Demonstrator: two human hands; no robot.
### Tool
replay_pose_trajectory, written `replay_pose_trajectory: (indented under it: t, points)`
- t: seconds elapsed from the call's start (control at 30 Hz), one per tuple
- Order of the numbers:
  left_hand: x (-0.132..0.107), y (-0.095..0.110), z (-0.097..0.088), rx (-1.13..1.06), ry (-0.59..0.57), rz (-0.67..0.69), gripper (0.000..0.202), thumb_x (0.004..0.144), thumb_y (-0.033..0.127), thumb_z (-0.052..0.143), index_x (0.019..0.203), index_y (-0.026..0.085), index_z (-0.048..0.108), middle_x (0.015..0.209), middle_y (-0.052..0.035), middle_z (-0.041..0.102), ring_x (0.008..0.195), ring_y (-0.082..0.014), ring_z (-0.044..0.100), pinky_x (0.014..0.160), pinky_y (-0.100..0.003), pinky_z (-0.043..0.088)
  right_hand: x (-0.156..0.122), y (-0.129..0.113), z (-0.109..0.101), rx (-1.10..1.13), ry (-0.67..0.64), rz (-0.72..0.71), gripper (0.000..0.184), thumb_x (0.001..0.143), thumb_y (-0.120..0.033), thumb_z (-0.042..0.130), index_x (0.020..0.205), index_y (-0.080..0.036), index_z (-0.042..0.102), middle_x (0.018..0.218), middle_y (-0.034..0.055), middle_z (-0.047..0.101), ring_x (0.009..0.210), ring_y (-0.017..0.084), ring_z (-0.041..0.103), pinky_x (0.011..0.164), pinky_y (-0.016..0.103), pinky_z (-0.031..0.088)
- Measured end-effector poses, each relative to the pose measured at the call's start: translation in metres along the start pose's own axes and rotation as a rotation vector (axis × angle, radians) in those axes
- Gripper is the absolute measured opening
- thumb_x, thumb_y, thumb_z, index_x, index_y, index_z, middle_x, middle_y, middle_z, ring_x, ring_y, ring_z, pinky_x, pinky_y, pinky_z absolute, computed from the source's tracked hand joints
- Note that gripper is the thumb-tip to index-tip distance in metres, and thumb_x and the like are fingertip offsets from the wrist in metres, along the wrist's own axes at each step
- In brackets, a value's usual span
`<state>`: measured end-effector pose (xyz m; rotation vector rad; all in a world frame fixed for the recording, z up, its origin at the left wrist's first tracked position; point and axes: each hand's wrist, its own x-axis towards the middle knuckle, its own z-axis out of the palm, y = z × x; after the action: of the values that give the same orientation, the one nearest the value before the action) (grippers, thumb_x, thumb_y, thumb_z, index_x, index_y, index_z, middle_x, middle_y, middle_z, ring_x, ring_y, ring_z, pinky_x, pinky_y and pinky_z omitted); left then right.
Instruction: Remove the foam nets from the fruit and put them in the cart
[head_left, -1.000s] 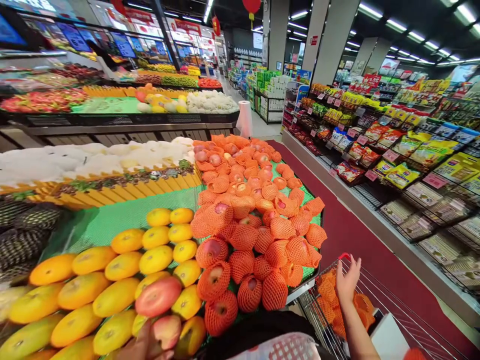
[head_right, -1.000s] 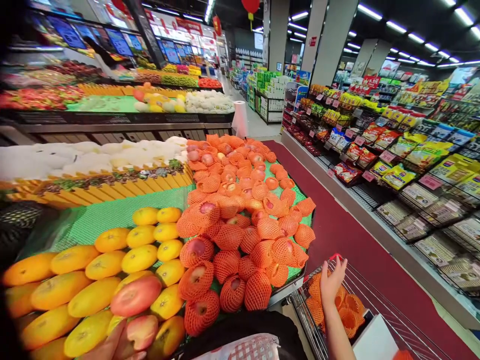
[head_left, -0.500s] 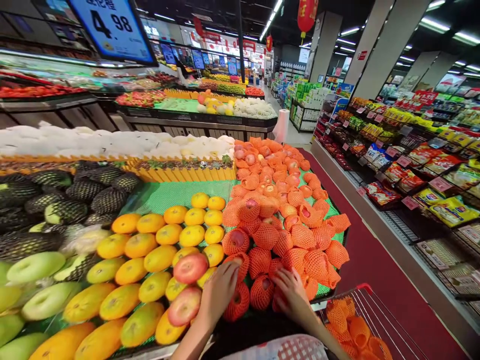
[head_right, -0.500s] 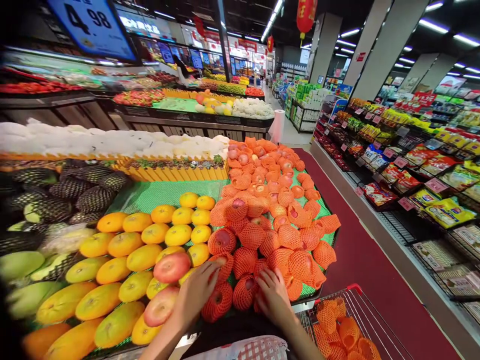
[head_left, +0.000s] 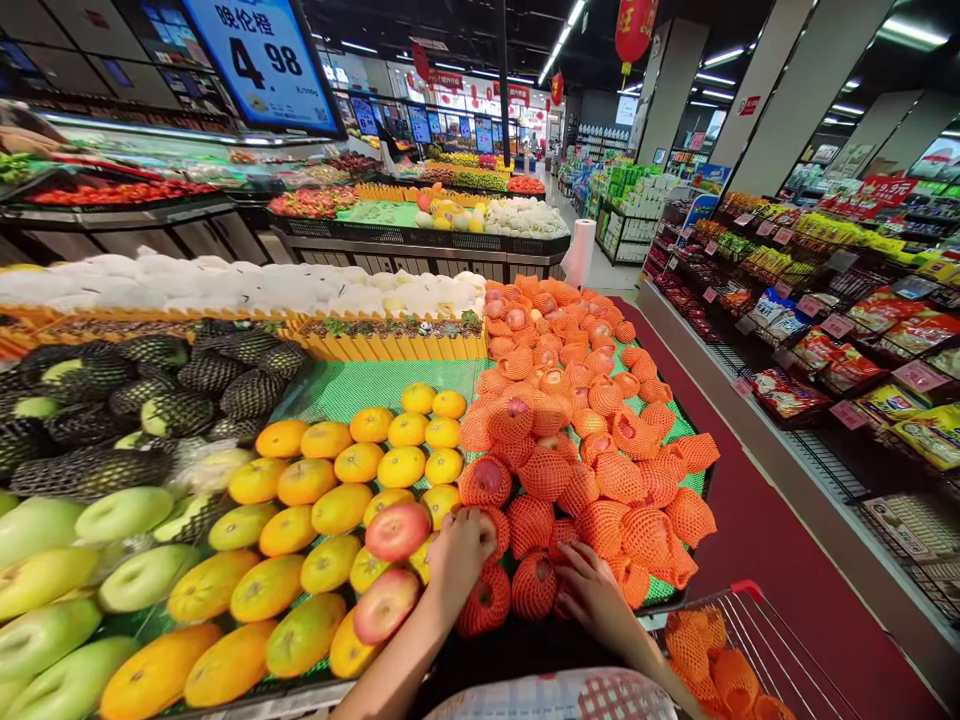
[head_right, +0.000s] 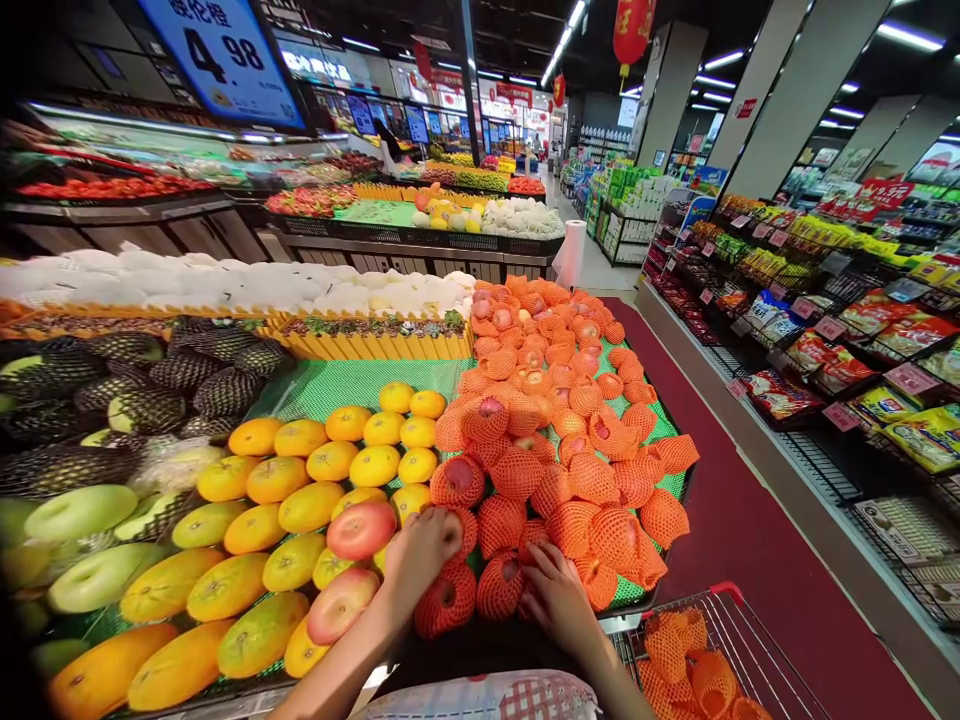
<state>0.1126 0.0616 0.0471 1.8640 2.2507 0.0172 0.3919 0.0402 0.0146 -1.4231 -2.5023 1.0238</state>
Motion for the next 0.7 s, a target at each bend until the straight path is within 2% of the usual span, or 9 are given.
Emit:
replay_pose_trajectory:
  t: [0.1, 0.17, 0.23, 0.3, 0.4, 0.47, 0.57, 0.63, 0.7]
  points:
    - [-0.006, 0.007, 0.004, 0.049, -0.023, 0.038, 0.043, 0.088, 0.008, 0.075, 0.131, 0.006, 0.068, 0.128, -0.0204, 0.071, 0.113, -0.0357, 0.069, 0.090, -0.039, 0.054, 0.002, 0.001, 0.002, -0.002, 0.021, 0.002, 0.045, 0.100, -0.022, 0.063, 0.145, -0.024, 0.072, 0.175, 0.0069, 0.048, 0.164, 0.033, 0.038, 0.135, 0.058, 0.036]
    - [-0.010, 0.015, 0.005, 0.100, -0.022, 0.051, 0.053, 0.087, 0.004, 0.073, 0.139, 0.002, 0.063, 0.132, -0.0241, 0.068, 0.114, -0.0375, 0.069, 0.096, -0.043, 0.053, 0.003, 0.001, 0.003, -0.003, 0.025, 0.004, 0.045, 0.099, -0.022, 0.065, 0.144, -0.024, 0.073, 0.174, 0.0070, 0.049, 0.164, 0.033, 0.038, 0.135, 0.058, 0.036]
    - [-0.013, 0.022, 0.006, 0.143, -0.020, 0.043, 0.054, 0.087, 0.004, 0.073, 0.139, 0.000, 0.061, 0.132, -0.0259, 0.067, 0.115, -0.0392, 0.068, 0.097, -0.046, 0.053, 0.003, 0.002, 0.005, -0.004, 0.025, 0.003, 0.046, 0.100, -0.023, 0.064, 0.146, -0.023, 0.071, 0.175, 0.0072, 0.048, 0.164, 0.034, 0.037, 0.135, 0.059, 0.036]
    - [-0.013, 0.023, 0.005, 0.143, -0.019, 0.036, 0.048, 0.088, 0.008, 0.074, 0.134, 0.002, 0.063, 0.131, -0.0243, 0.067, 0.116, -0.0391, 0.067, 0.097, -0.047, 0.053, 0.003, 0.003, 0.006, -0.001, 0.028, 0.001, 0.048, 0.101, -0.024, 0.064, 0.148, -0.023, 0.070, 0.175, 0.0073, 0.048, 0.164, 0.034, 0.037, 0.135, 0.060, 0.036]
    - [-0.013, 0.013, 0.002, 0.028, -0.017, 0.020, 0.042, 0.090, 0.015, 0.075, 0.131, 0.007, 0.065, 0.132, -0.0212, 0.068, 0.120, -0.0380, 0.067, 0.100, -0.047, 0.052, 0.002, 0.006, 0.007, 0.028, 0.050, -0.006, 0.051, 0.098, -0.021, 0.064, 0.149, -0.024, 0.070, 0.173, 0.0079, 0.051, 0.162, 0.035, 0.040, 0.135, 0.061, 0.036]
    - [-0.016, 0.003, 0.001, -0.083, 0.007, 0.003, 0.047, 0.089, 0.017, 0.075, 0.134, 0.008, 0.063, 0.134, -0.0196, 0.070, 0.122, -0.0371, 0.067, 0.104, -0.048, 0.051, 0.001, 0.008, 0.006, 0.083, 0.094, -0.025, 0.050, 0.097, -0.020, 0.064, 0.147, -0.023, 0.071, 0.168, 0.0100, 0.056, 0.160, 0.035, 0.043, 0.134, 0.062, 0.038]
    - [-0.029, -0.007, -0.001, -0.257, 0.117, 0.024, 0.063, 0.082, 0.016, 0.077, 0.142, 0.010, 0.057, 0.137, -0.0173, 0.070, 0.127, -0.0362, 0.066, 0.110, -0.049, 0.050, -0.001, 0.006, 0.005, 0.255, 0.185, -0.074, 0.045, 0.101, -0.033, 0.065, 0.145, -0.025, 0.072, 0.158, 0.0133, 0.065, 0.152, 0.035, 0.054, 0.131, 0.062, 0.042]
    - [-0.040, -0.006, -0.002, -0.372, 0.210, 0.114, 0.074, 0.074, 0.014, 0.079, 0.145, 0.013, 0.055, 0.142, -0.0155, 0.068, 0.132, -0.0353, 0.065, 0.114, -0.050, 0.050, -0.001, 0.000, 0.007, 0.450, 0.212, -0.094, 0.047, 0.104, -0.047, 0.064, 0.147, -0.029, 0.069, 0.154, 0.0127, 0.068, 0.146, 0.033, 0.061, 0.129, 0.060, 0.044]
    - [-0.051, 0.001, -0.004, -0.447, 0.290, 0.258, 0.081, 0.068, 0.013, 0.079, 0.145, 0.017, 0.056, 0.146, -0.0139, 0.067, 0.135, -0.0352, 0.064, 0.115, -0.051, 0.052, 0.001, -0.008, 0.011, 0.711, 0.201, -0.103, 0.056, 0.105, -0.061, 0.059, 0.155, -0.034, 0.060, 0.155, 0.0106, 0.067, 0.146, 0.031, 0.061, 0.128, 0.057, 0.046]
